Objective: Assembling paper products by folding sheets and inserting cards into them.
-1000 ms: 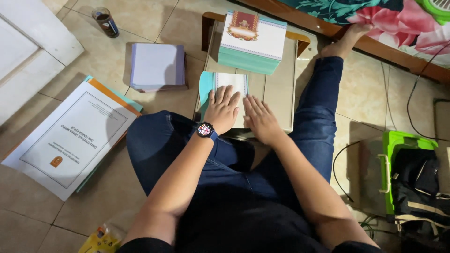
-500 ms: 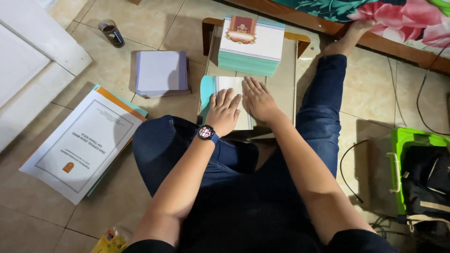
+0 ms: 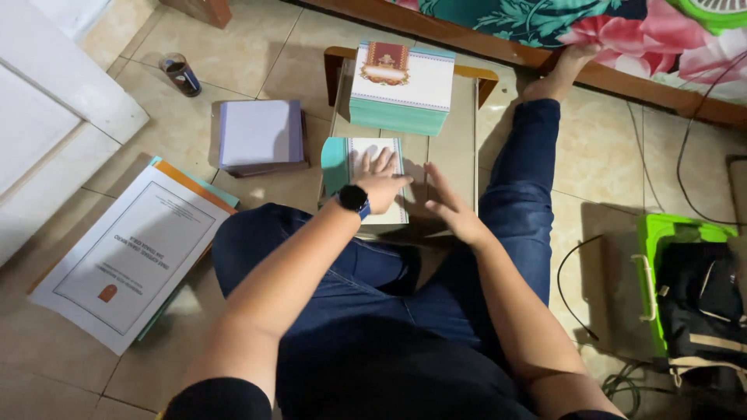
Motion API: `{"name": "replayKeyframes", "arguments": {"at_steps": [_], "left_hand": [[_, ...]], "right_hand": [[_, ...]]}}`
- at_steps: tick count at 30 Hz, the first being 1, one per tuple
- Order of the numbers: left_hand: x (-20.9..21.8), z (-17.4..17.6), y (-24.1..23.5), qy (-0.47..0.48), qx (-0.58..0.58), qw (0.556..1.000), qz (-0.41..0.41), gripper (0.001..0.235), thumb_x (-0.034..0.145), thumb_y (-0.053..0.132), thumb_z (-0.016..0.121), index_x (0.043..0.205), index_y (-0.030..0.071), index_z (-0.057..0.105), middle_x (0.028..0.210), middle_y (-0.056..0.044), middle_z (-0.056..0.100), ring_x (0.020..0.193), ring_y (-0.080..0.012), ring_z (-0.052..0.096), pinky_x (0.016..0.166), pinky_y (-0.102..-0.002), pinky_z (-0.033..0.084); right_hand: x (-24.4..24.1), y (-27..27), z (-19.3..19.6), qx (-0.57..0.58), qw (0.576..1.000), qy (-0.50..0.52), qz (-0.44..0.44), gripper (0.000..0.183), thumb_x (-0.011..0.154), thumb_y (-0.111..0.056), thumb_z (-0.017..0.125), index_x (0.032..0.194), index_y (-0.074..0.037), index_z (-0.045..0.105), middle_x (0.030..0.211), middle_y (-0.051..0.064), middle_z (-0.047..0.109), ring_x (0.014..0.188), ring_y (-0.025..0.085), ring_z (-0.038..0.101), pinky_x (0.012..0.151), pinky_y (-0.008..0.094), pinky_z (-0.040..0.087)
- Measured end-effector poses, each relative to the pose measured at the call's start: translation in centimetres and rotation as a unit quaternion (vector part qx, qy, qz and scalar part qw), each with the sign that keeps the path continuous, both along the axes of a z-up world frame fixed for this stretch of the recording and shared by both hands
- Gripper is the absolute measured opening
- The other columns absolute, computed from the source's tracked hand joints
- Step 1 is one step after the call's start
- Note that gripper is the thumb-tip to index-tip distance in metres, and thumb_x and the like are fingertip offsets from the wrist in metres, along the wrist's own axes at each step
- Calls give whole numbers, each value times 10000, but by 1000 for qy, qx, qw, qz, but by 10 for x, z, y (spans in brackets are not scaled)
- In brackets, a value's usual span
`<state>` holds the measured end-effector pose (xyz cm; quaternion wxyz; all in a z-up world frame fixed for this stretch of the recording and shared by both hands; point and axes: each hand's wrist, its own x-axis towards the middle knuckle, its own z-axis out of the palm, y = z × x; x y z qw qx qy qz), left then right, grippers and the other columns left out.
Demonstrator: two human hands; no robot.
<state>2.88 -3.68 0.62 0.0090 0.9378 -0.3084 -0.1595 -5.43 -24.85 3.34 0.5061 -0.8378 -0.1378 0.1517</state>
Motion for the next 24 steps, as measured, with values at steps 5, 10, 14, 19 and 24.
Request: {"name": "replayKeyframes", "arguments": {"at_steps": [5, 10, 14, 19, 24], "left_hand": [[40, 3, -5, 2, 83, 996, -34, 799, 788, 412, 787, 1500, 391, 425, 1716, -155, 107, 1576, -387, -43, 1209, -675, 1], [33, 47, 13, 63, 50, 996, -25, 791, 678, 519, 908, 1318, 249, 530, 1725, -158, 12, 1587, -370, -6, 1241, -649, 52], [33, 45, 34, 71, -4, 997, -2, 796, 668, 667, 861, 1252, 228, 544, 1706, -188, 112, 1579, -379, 71, 1241, -653, 74], [59, -12, 48, 43, -41, 998, -11, 608, 828, 623, 755, 1310, 271, 635, 1692, -101, 240, 1576, -321, 145, 1241, -659, 54], [12, 53, 68, 87, -350, 923, 135, 514, 1062, 331, 507, 1497, 63, 456, 1433, -247, 561, 1362, -369, 515, 1190, -556, 358]], "right_hand": [[9, -16, -44, 279, 959, -25, -39, 682, 1066, -112, 479, 1655, -83, 138, 1691, 237, 158, 1569, 383, 80, 1262, 516, 84], [11, -13, -44, 389, 919, -7, -66, 576, 1071, -117, 453, 1609, -23, 268, 1620, 243, 321, 1548, 350, 232, 1258, 510, 144], [10, -11, -42, 414, 907, 5, -78, 499, 1086, -122, 418, 1552, 37, 340, 1548, 225, 409, 1509, 328, 329, 1256, 503, 191], [12, -9, -37, 386, 917, 14, -99, 446, 1100, -143, 402, 1503, 49, 414, 1484, 178, 500, 1466, 265, 411, 1240, 464, 266], [13, -8, -47, 395, 909, 5, -133, 419, 1105, -155, 389, 1454, 59, 477, 1358, 221, 609, 1364, 301, 546, 1214, 501, 352]]}}
